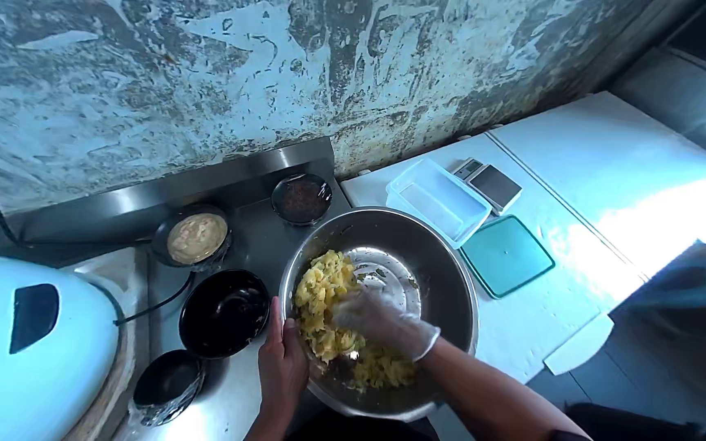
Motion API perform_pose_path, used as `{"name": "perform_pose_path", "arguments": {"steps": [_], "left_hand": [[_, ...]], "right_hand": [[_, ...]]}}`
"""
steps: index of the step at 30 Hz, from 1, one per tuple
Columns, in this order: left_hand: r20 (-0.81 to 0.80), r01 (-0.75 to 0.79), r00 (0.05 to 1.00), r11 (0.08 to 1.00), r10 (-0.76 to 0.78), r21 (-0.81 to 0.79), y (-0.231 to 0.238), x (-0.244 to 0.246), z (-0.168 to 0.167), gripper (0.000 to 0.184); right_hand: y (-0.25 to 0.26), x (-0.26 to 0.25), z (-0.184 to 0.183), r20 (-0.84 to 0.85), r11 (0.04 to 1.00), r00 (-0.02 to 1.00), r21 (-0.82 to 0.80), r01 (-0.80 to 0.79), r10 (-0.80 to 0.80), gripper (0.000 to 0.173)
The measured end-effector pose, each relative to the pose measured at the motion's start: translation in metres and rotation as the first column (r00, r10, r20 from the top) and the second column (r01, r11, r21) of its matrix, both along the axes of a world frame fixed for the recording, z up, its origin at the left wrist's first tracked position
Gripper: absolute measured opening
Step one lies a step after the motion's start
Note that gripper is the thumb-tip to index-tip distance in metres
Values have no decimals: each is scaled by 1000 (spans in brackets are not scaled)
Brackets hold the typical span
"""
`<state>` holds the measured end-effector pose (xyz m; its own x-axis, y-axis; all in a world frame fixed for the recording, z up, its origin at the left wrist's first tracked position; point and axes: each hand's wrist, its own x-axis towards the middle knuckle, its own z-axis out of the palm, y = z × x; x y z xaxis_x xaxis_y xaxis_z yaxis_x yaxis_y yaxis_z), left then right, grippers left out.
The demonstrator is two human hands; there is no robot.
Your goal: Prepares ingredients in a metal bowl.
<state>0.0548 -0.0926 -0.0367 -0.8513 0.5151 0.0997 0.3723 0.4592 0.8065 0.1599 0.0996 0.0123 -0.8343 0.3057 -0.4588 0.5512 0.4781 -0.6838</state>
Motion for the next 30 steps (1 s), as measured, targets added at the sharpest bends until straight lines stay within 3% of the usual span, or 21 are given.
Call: {"name": "perform_pose_path", "arguments": {"steps": [2,5,7,8,12,15,17,19,20,21,22,24,26,28,30], "left_hand": [[14,-5,1000,1000,6,-9,-1,1,0,53],[1,1,1000,1000,-1,2,-1,0,-5,53],[9,4,1000,1000,-4,25,-2,-2,-7,53],[33,-3,999,1000,2,25,-2,-1,-6,53],[193,-71,979,997,63,34,0,3,2,51],[187,-76,981,992,56,104,-2,5,-1,51],[149,-52,988,992,35,112,-4,5,-4,51],[139,-35,990,995,21,96,-5,5,-5,52],[136,-33,990,995,20,91,-5,5,-4,52],[127,-31,992,996,19,87,-4,5,-3,52],[94,-25,995,996,18,83,-4,5,-4,51],[48,-27,999,998,25,58,-2,6,-2,51],[24,-30,999,998,29,49,-1,7,-1,51],[0,-21,1000,998,21,54,-1,5,-2,50],[12,-7,1000,998,7,57,-1,1,-2,50]], "right_hand": [[42,4,-11,-130,935,946,-239,261,-297,36],[94,-14,-61,-14,652,805,-595,470,-593,40],[105,-43,-87,165,502,770,-671,546,-617,52],[100,-59,-92,242,487,780,-665,566,-577,60],[71,-113,-94,432,544,829,-626,559,-355,57],[61,-112,-47,340,638,926,-679,362,-163,37],[58,-92,-9,160,753,987,-647,118,-18,23],[53,-66,10,-45,889,988,-432,-153,148,23],[44,-49,16,-81,947,969,-207,-245,233,30],[32,-29,18,-74,948,945,29,-318,319,36],[18,-9,12,-12,901,923,222,-373,385,38],[1,30,-15,158,813,887,355,-461,434,50],[2,56,-28,327,793,850,331,-512,412,57],[9,63,-11,454,818,805,239,-522,381,57],[15,58,21,470,868,829,223,-443,302,53]]}}
